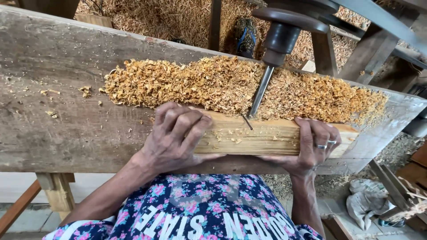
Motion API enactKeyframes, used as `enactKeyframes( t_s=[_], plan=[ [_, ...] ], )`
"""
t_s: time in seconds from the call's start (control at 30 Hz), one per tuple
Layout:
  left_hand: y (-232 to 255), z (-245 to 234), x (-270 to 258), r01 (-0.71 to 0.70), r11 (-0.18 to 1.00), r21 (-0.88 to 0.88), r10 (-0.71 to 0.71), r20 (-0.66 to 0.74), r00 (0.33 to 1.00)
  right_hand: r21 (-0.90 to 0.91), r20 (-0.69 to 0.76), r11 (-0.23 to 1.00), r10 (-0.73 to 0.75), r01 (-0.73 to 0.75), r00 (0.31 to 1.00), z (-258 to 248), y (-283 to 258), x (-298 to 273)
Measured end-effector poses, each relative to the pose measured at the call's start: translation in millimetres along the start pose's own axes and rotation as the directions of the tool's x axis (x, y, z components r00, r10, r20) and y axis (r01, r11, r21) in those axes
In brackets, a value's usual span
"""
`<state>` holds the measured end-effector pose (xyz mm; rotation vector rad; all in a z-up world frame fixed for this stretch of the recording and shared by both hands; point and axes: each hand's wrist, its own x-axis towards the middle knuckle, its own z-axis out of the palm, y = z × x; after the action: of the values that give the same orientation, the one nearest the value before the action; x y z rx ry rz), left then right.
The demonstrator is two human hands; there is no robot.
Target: Drilling a slot into a wooden block using a drill press
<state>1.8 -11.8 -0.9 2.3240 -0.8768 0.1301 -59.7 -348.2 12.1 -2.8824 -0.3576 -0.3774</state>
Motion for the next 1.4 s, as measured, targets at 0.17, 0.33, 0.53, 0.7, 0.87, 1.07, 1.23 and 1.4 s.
enactKeyframes(
  t_s=[0.17,0.33,0.53,0.7,0.87,1.07,1.23,1.4],
  plan=[
    [-3,-1,-4,0.014,1.0,0.024,-0.013,-0.051,0.999,0.033,-0.028,0.999,0.031,-0.03,0.999,4,-6,-2],
    [-5,-7,-1,0.02,1.0,0.012,-0.018,-0.139,0.99,0.082,-0.042,0.994,0.079,-0.075,0.996,4,-13,-1],
    [5,-10,-1,0.024,0.998,0.05,-0.019,-0.097,0.995,-0.074,-0.15,0.997,0.001,-0.012,0.989,-6,-18,8],
    [29,26,11,0.014,1.0,-0.011,-0.015,-0.117,0.993,-0.03,-0.056,0.999,0.044,-0.045,0.997,-20,17,-28],
    [9,11,-15,0.028,0.999,0.026,-0.026,-0.071,0.997,0.006,-0.104,1.0,0.023,-0.023,0.994,1,3,-31],
    [24,23,-6,0.053,0.998,0.045,-0.05,-0.066,0.997,0.023,-0.103,1.0,0.001,0.001,0.995,-11,16,-33],
    [22,20,-8,0.047,0.999,0.009,-0.046,-0.087,0.995,0.082,-0.101,0.997,0.018,-0.01,0.995,-9,10,-21],
    [6,12,-26,0.065,0.994,0.084,-0.056,-0.107,0.993,0.012,-0.13,1.0,0.019,-0.017,0.991,-8,-16,6]
  ],
)
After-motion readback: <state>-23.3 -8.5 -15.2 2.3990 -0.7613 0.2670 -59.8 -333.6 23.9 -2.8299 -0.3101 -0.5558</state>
